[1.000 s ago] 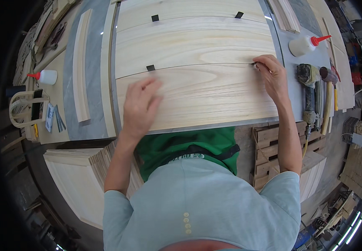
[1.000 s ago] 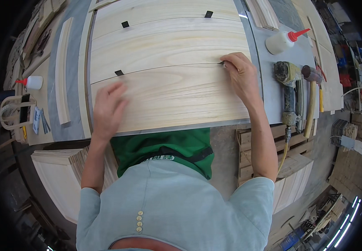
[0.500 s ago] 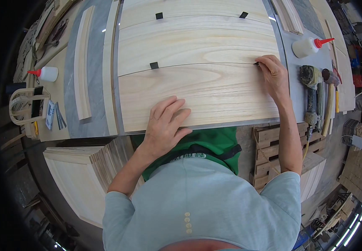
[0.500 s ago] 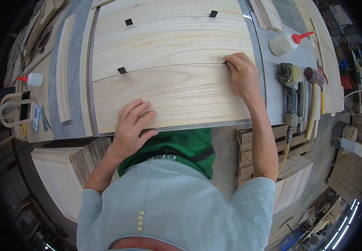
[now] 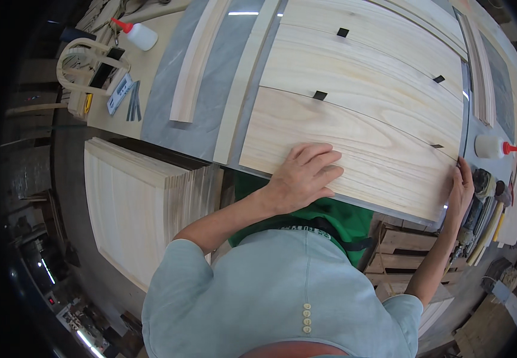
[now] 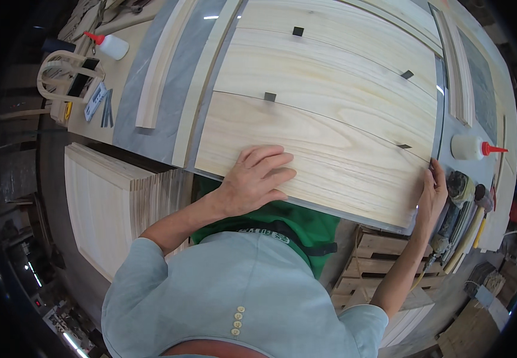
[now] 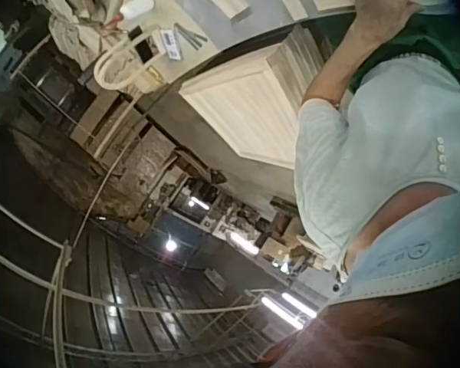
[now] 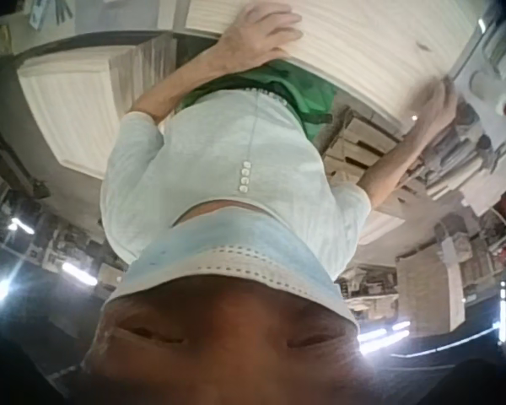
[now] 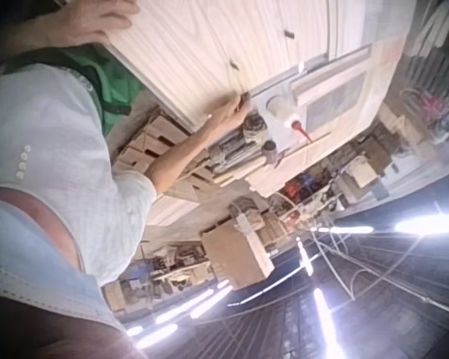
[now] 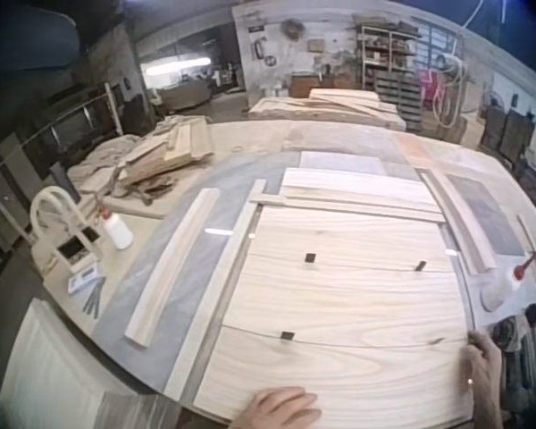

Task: Assemble wooden slats into a panel frame using glue and a pneumatic nail gun.

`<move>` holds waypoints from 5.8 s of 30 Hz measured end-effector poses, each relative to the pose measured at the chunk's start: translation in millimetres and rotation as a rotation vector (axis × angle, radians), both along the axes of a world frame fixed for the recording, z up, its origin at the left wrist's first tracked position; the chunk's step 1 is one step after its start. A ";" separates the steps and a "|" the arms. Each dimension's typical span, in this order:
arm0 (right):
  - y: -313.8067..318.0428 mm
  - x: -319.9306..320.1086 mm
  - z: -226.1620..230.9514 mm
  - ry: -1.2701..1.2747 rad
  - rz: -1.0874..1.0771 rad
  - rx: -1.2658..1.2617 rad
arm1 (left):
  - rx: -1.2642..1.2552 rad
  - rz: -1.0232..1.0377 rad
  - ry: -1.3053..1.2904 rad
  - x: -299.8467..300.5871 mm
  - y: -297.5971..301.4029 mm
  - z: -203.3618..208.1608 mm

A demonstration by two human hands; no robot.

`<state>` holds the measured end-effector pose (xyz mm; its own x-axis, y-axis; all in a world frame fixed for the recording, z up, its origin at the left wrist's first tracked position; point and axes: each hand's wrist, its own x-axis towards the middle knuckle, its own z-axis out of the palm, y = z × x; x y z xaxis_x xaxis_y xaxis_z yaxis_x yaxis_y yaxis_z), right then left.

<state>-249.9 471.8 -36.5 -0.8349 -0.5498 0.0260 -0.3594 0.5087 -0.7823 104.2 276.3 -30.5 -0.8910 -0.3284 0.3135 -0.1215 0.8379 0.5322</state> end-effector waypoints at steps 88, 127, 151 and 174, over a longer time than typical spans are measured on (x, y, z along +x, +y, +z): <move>10.4 45.2 20.8 -0.245 -0.055 -0.452 | 0.317 1.119 -0.179 75.1 -288.0 20.2; -89.0 -66.8 30.9 0.545 -0.051 0.008 | -0.013 -0.135 -0.062 -55.9 -41.2 18.0; -147.8 -218.6 51.5 0.252 -0.505 0.566 | -0.002 -0.091 -0.055 -56.4 -41.6 15.8; -152.1 -199.2 49.7 0.414 -0.303 0.213 | -0.001 -0.081 -0.060 -55.5 -41.4 14.9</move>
